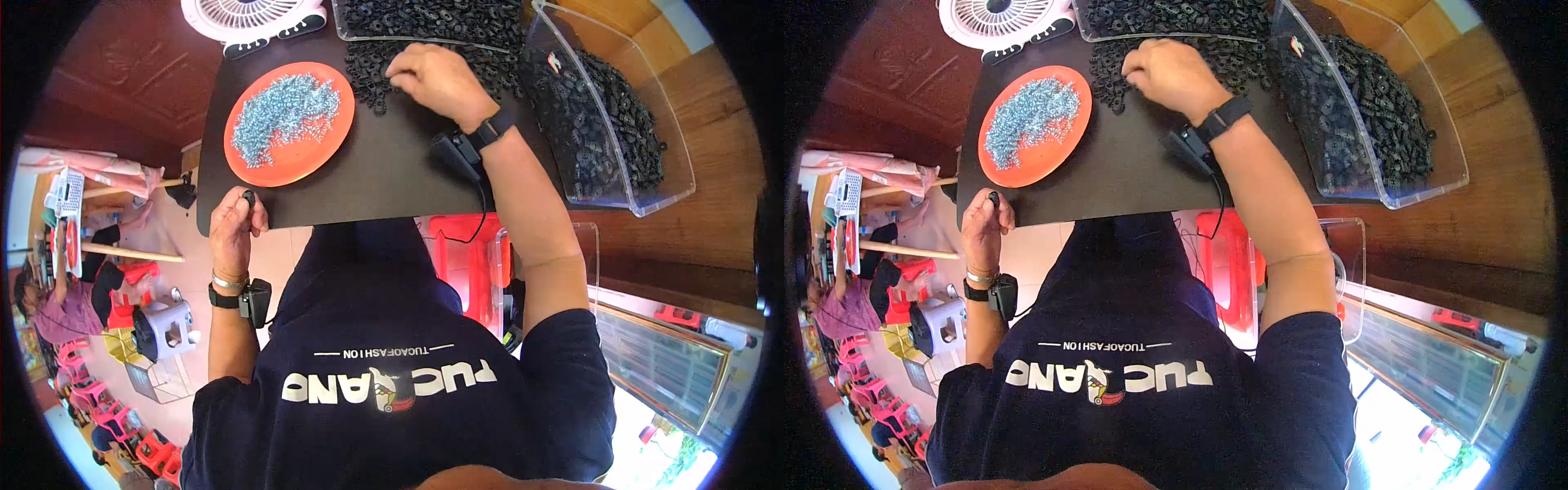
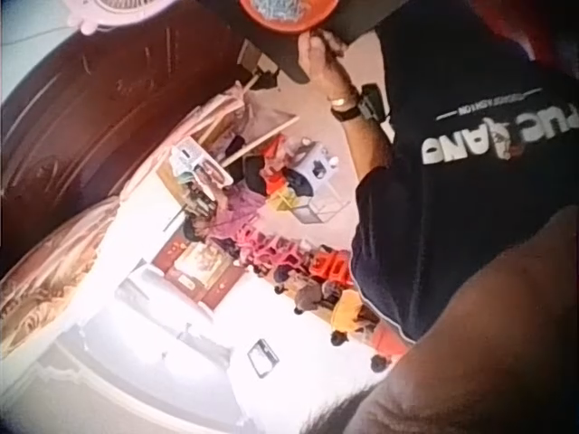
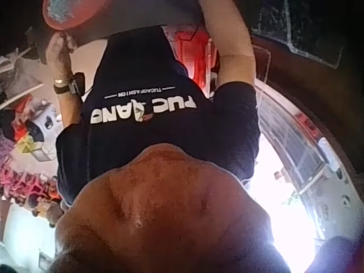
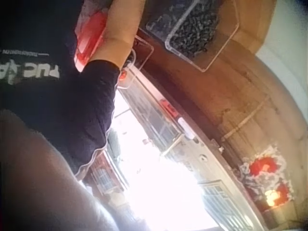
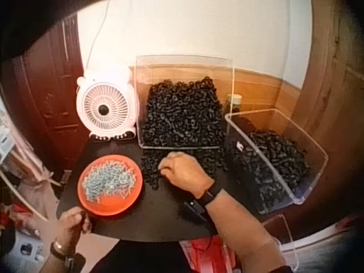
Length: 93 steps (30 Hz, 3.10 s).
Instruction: Assembling small plastic components by inserting metal pins.
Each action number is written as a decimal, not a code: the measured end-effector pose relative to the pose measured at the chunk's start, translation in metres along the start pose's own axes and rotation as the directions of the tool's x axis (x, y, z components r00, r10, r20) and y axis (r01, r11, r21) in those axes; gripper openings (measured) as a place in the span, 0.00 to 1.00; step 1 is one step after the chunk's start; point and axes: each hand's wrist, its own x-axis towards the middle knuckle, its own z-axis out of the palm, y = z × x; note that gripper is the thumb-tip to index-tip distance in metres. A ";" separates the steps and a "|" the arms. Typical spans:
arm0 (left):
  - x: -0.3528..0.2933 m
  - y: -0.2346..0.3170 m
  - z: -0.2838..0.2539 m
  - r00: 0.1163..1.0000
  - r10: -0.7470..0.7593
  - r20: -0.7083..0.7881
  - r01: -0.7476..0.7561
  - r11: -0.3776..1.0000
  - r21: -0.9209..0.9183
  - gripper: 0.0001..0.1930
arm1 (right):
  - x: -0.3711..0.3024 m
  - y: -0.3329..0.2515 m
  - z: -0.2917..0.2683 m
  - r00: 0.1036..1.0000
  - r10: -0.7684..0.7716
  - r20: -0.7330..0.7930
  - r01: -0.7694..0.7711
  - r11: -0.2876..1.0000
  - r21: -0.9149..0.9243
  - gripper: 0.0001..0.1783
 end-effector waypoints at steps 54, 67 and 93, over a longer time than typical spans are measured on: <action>-0.002 -0.019 -0.015 0.967 0.162 0.197 -0.137 0.981 -0.134 0.12 | 0.014 -0.063 -0.023 0.873 0.404 0.273 -0.485 0.771 0.412 0.08; -0.005 0.006 -0.006 0.925 0.246 0.291 -0.237 0.969 -0.064 0.16 | 0.018 -0.186 -0.016 0.849 0.082 0.521 -0.515 0.345 0.785 0.08; -0.015 -0.001 0.012 0.955 0.281 0.092 -0.277 0.959 -0.056 0.13 | 0.019 -0.215 0.003 0.942 0.013 0.334 -0.203 0.818 0.539 0.06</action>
